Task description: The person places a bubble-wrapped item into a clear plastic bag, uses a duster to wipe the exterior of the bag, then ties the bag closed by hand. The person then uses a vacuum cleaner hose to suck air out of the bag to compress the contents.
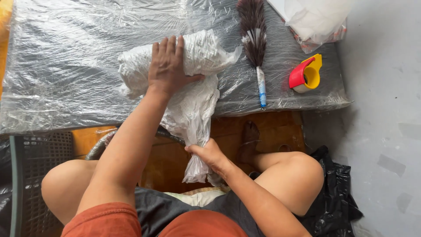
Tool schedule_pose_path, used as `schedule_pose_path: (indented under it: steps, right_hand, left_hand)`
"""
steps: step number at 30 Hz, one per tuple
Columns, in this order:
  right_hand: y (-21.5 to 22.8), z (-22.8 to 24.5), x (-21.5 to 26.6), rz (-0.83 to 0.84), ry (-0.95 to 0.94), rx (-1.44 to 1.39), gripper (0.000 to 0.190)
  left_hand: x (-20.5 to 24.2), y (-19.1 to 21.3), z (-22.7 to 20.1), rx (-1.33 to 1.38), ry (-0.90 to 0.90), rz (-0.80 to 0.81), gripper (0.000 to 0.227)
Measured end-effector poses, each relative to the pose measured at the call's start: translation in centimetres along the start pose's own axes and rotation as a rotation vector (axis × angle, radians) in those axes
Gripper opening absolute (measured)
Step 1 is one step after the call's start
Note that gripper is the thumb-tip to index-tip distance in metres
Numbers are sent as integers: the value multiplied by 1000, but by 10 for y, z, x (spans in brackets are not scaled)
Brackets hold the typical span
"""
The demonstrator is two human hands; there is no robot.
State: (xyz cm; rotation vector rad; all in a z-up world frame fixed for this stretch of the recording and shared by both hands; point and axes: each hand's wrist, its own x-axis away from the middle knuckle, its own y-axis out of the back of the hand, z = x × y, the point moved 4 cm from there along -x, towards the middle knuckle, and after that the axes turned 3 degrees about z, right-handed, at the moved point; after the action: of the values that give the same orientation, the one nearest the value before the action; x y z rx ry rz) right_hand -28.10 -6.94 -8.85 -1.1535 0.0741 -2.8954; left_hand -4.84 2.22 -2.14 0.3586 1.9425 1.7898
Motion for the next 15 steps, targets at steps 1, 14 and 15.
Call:
schedule_pose_path:
  steps: [1, 14, 15]
  right_hand:
    - [0, 2, 1, 7, 4, 24, 26]
    - [-4, -12, -11, -57, -147, 187, 17]
    - [-4, -13, -12, -56, -145, 191, 21]
  left_hand:
    - [-8, -1, 5, 4, -19, -16, 127]
    - [-89, -11, 70, 67, -75, 41, 110]
    - [-96, -16, 77, 126, -52, 120, 105]
